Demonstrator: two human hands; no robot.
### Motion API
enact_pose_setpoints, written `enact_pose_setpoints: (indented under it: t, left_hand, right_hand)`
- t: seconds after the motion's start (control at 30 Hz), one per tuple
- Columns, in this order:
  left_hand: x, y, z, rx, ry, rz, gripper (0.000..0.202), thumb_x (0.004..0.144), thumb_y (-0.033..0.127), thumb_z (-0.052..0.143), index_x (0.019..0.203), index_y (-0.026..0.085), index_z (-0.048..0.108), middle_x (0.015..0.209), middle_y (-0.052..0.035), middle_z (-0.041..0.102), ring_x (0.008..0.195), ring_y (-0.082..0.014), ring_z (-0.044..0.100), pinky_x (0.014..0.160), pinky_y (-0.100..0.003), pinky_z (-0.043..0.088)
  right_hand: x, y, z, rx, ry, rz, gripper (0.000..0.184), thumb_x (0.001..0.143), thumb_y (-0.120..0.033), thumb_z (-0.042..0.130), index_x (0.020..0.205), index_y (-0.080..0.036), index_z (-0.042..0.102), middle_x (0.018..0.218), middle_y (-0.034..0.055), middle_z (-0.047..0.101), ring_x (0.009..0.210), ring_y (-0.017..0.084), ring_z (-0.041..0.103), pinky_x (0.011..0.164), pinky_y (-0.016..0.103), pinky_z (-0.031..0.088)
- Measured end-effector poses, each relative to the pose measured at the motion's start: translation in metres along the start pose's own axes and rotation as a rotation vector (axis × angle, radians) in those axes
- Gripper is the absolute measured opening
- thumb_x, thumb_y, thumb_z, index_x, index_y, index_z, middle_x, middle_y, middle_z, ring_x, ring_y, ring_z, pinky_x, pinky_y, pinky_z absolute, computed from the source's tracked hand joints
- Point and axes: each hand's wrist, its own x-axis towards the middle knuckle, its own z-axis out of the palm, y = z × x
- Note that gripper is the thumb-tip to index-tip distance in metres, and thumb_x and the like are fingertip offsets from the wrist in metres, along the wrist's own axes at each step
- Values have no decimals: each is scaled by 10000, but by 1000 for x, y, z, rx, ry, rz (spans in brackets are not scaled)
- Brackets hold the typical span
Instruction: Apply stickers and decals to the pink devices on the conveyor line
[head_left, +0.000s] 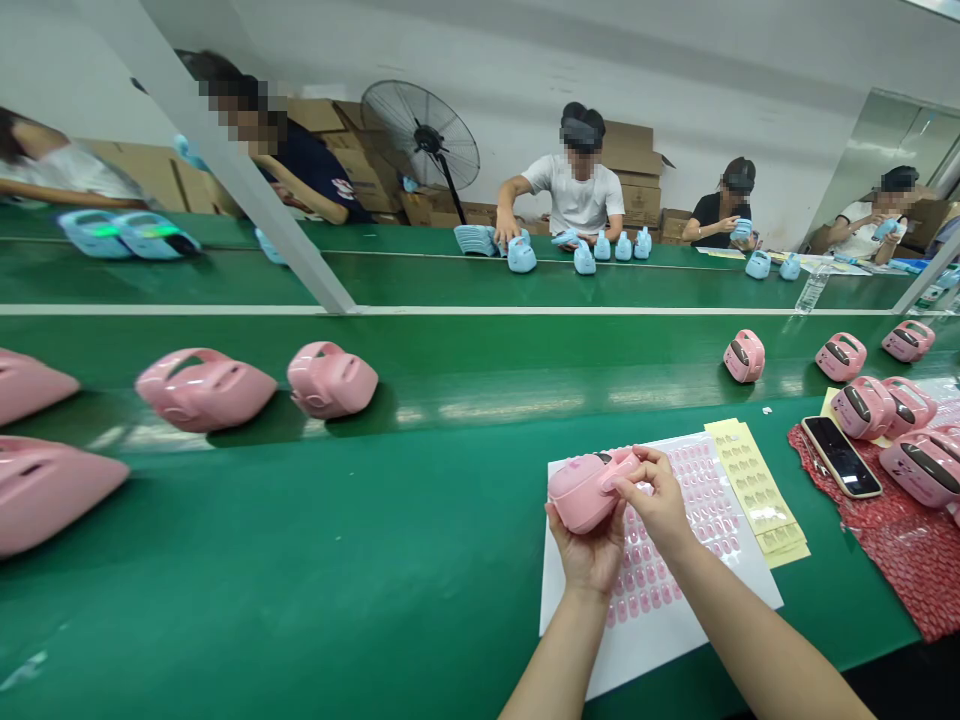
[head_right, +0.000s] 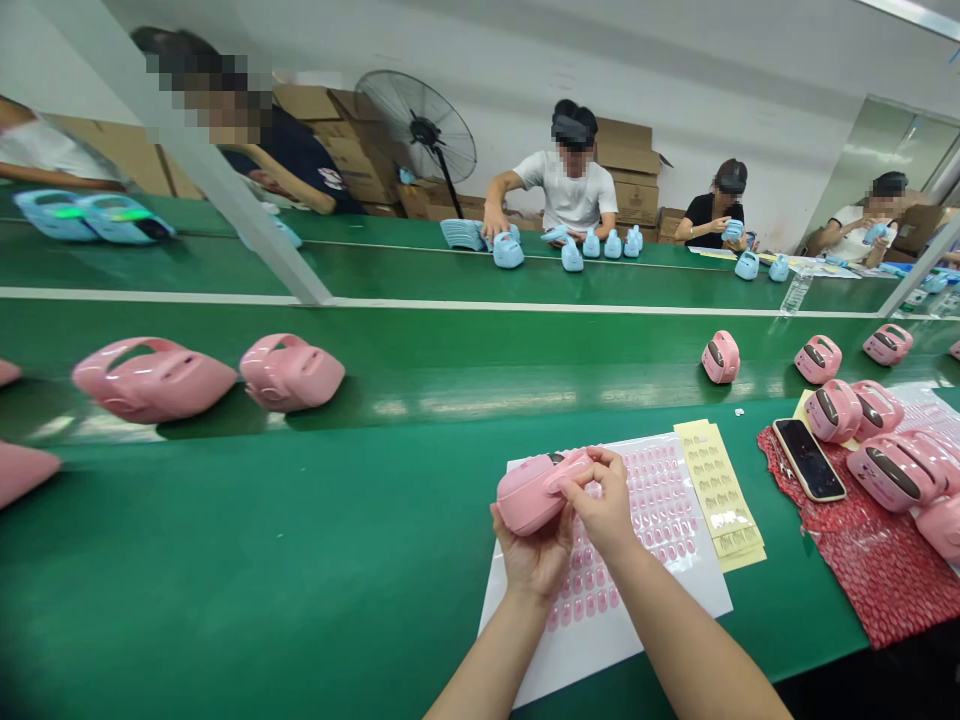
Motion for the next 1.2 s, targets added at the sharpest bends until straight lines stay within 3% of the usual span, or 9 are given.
enact_pose_setpoints:
  t: [0.27, 0.53, 0.6, 0.7, 0.8, 0.9, 1.1, 1.2]
  left_hand:
    - [-3, 1, 1, 54, 61, -1, 605, 802, 460, 451, 1335, 251, 254, 1139, -80, 606, 1041, -184, 561, 872, -287, 456]
    - [-1, -3, 5, 38, 75, -10, 561, 807, 455, 437, 1308, 231, 318, 1124, -81, 612, 1046, -179, 557, 872, -263, 452]
    - [-1, -2, 5, 40, 60, -14, 547, 807, 446, 438, 1301, 236, 331, 1126, -77, 612, 1045, -179, 558, 879, -271, 449]
    - [-2, 2, 2, 69, 31, -62, 544, 789, 437, 468, 1277, 218, 372, 1141, -86, 602, 1069, -189, 542, 892, -273, 440]
    - [-5, 7, -1, 113, -10, -156, 536, 735, 464, 529, 1206, 219, 460, 1188, -85, 571, 1131, -238, 487, 858, -277, 466]
    - [-9, 11, -2, 115, -7, -180, 517, 708, 509, 541, 1157, 257, 504, 1202, -58, 565, 1129, -236, 488, 828, -264, 480]
    - [-12, 9, -8, 197, 28, -125, 446, 746, 392, 558, 1182, 355, 472, 1059, -3, 648, 1046, -232, 552, 867, -380, 461]
    - [-13, 5, -9, 417, 122, -155, 610, 654, 209, 671, 1218, 300, 456, 922, -36, 686, 931, -278, 604, 783, -404, 499]
  right_hand:
    - [-5, -3, 5, -173, 19, -57, 161, 664, -214, 625, 539, -204, 524, 1002, 56, 489, 1048, 215, 445, 946, 383, 316]
    - [-6, -19, -3, -453, -42, -237, 112, 701, -172, 559, 599, -201, 522, 932, 62, 466, 968, 222, 444, 879, 405, 336]
    - [-1, -15, -5, -443, -64, -184, 100, 663, -191, 599, 622, -203, 508, 897, 50, 468, 933, 215, 462, 853, 388, 361]
    - [17, 1, -9, -339, -59, 4, 247, 566, -227, 665, 753, -210, 505, 881, 25, 478, 827, 183, 511, 738, 322, 433]
    - [44, 21, -18, -330, -27, 158, 210, 653, -239, 560, 855, -210, 511, 859, 17, 518, 718, 152, 535, 641, 284, 447]
    - [66, 36, -27, -384, 11, 148, 210, 698, -180, 477, 895, -205, 545, 862, 31, 517, 727, 158, 532, 689, 307, 427]
    - [73, 50, -19, -462, -41, 92, 129, 599, -108, 594, 637, -231, 603, 770, 13, 514, 835, 196, 498, 762, 318, 367]
    - [75, 51, -19, -453, -67, 94, 102, 588, -125, 602, 542, -209, 566, 739, 7, 518, 793, 185, 494, 733, 308, 373]
